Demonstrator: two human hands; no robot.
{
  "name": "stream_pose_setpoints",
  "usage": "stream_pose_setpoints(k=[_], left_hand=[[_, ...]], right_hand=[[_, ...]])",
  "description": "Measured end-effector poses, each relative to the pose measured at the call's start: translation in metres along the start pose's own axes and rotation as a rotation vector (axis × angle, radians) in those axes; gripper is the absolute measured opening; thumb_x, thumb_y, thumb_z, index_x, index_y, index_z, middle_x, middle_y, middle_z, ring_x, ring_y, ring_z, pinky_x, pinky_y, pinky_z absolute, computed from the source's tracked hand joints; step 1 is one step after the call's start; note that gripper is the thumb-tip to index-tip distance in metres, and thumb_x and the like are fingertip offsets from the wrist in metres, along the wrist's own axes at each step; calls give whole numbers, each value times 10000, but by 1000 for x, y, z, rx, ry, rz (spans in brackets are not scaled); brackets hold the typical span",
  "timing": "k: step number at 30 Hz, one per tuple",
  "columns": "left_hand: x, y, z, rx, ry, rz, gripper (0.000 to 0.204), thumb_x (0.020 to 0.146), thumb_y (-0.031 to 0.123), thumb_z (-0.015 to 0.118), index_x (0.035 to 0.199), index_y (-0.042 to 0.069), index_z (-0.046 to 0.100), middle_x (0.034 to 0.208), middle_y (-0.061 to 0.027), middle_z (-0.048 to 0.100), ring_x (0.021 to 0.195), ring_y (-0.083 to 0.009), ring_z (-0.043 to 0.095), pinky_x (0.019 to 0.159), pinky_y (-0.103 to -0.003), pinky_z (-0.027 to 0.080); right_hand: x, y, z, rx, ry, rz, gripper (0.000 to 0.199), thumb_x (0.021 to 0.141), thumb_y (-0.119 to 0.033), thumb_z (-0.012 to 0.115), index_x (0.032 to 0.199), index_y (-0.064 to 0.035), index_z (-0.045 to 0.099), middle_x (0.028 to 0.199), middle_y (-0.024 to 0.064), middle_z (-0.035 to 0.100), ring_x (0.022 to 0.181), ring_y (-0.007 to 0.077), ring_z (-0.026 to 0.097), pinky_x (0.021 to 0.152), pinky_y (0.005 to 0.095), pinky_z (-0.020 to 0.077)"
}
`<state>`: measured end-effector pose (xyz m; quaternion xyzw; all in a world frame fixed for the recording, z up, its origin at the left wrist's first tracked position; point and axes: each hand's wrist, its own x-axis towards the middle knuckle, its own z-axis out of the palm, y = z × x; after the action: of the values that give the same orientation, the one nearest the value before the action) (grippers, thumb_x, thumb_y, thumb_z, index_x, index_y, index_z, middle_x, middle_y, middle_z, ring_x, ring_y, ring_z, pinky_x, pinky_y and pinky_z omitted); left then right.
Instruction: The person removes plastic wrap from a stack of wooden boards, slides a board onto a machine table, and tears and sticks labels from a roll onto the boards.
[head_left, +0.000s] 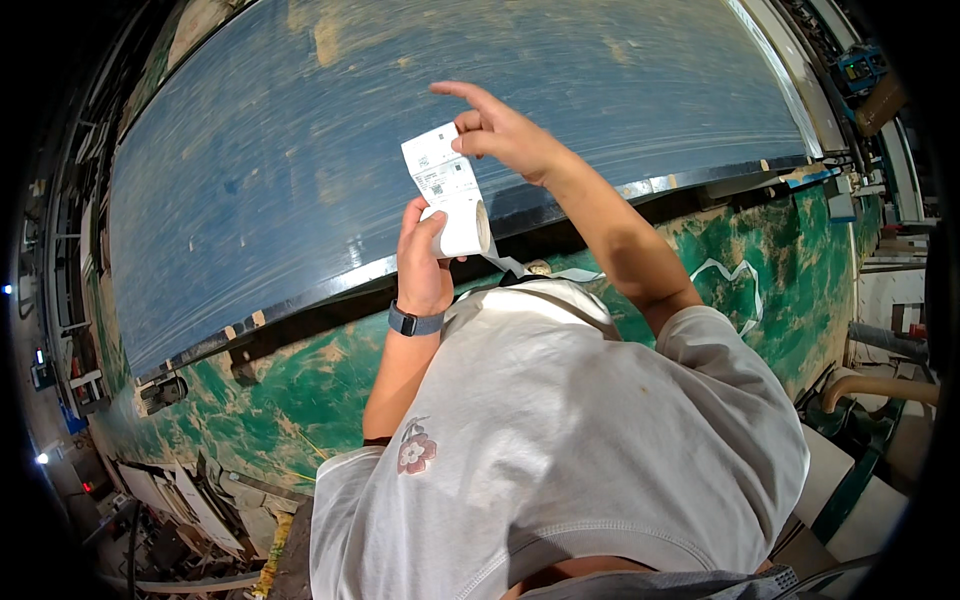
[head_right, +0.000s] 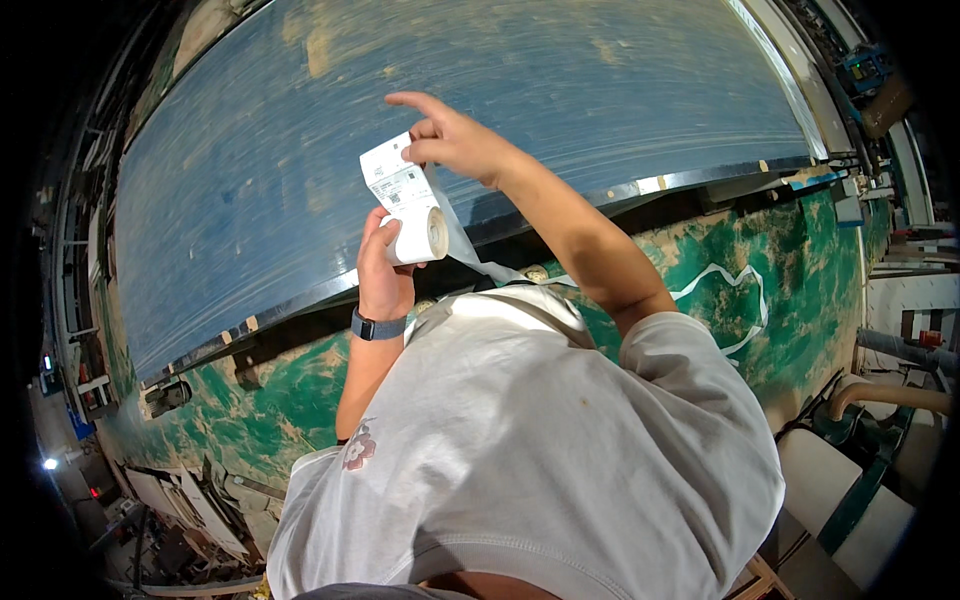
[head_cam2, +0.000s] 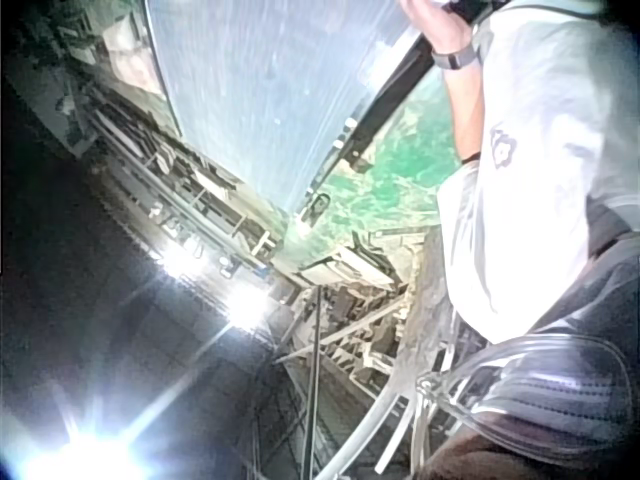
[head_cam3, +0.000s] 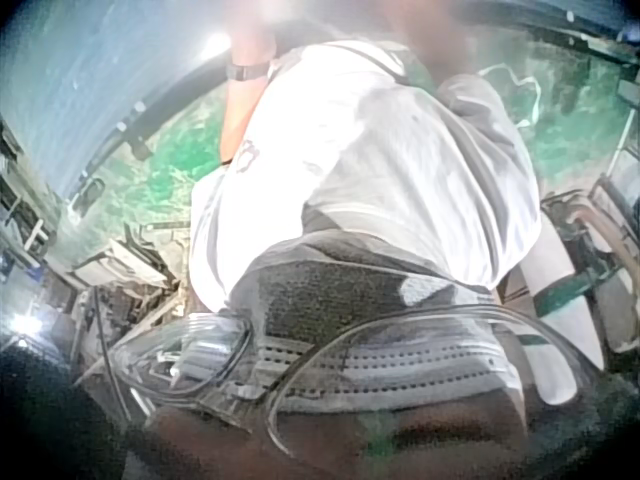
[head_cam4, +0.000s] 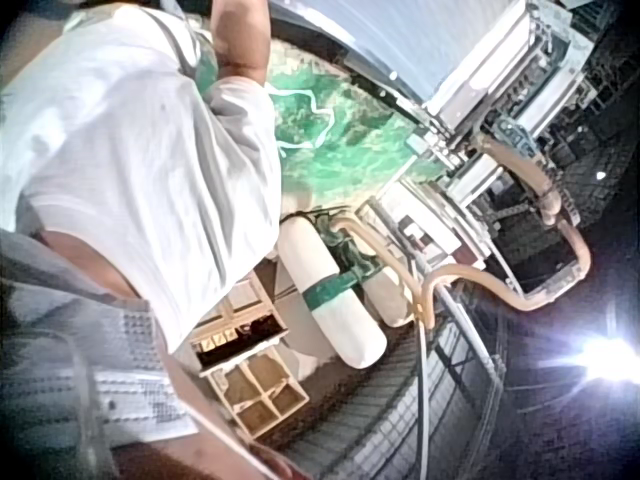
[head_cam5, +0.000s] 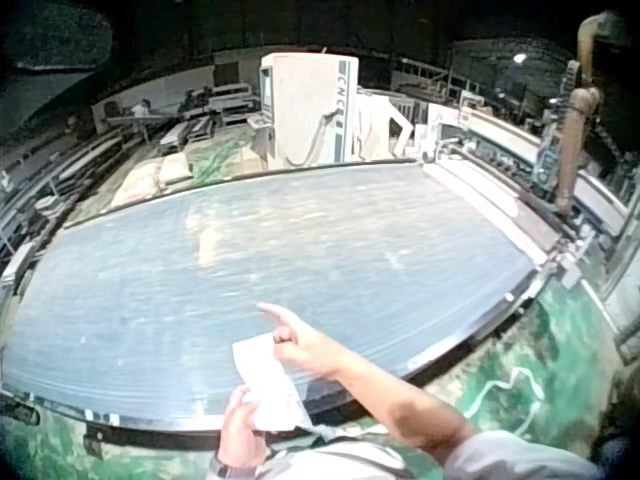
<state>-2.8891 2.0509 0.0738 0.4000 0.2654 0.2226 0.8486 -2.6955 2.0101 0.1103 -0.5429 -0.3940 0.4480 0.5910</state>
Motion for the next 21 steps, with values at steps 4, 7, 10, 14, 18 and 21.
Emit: stream_pose_setpoints(k=[4, 7, 10, 14, 18, 21], left_hand=[[0, 2, 2, 1, 20, -11, 325, 879, 191, 479, 1174, 56, 464, 988, -74, 651, 805, -129, 649, 554, -240, 476], [-1, 2, 5, -23, 38, -4, 319, 871, 176, 473, 1167, 57, 467, 1004, -84, 647, 828, -145, 655, 593, -252, 501], [-1, 1, 5, -62, 71, 5, 325, 864, 173, 471, 1167, 55, 469, 1019, -94, 645, 842, -158, 658, 626, -263, 518], [-2, 0, -1, -4, 19, -26, 338, 871, 196, 469, 1177, 51, 469, 1015, -85, 647, 828, -146, 657, 600, -250, 502], [-2, -2, -1, 12, 16, -17, 348, 879, 216, 465, 1185, 51, 469, 1009, -76, 648, 811, -135, 655, 570, -237, 483], [-1, -2, 1, -3, 23, -10, 355, 877, 220, 465, 1189, 50, 468, 1007, -75, 649, 813, -134, 654, 562, -234, 480]], right_hand=[[-5, 9, 0, -162, -125, -2, 759, 757, 19, 598, 1449, -114, 318, 846, 48, 576, 767, 129, 530, 724, 284, 423], [-1, 16, 2, -156, -5, -45, 724, 765, 35, 586, 1434, -105, 346, 838, 45, 571, 775, 120, 534, 717, 271, 424], [3, 13, 4, -100, 102, -47, 682, 777, 41, 585, 1412, -96, 378, 834, 40, 568, 781, 114, 538, 713, 258, 428], [7, 15, 1, -105, 156, -72, 662, 781, 35, 597, 1399, -87, 393, 835, 38, 567, 785, 111, 539, 715, 262, 434], [6, 12, 1, -72, 145, -72, 686, 777, 26, 605, 1412, -84, 372, 845, 45, 577, 797, 120, 548, 728, 271, 439], [0, 8, 0, -52, 44, -33, 774, 748, 31, 601, 1452, -98, 306, 893, 78, 610, 841, 140, 571, 770, 288, 445]])
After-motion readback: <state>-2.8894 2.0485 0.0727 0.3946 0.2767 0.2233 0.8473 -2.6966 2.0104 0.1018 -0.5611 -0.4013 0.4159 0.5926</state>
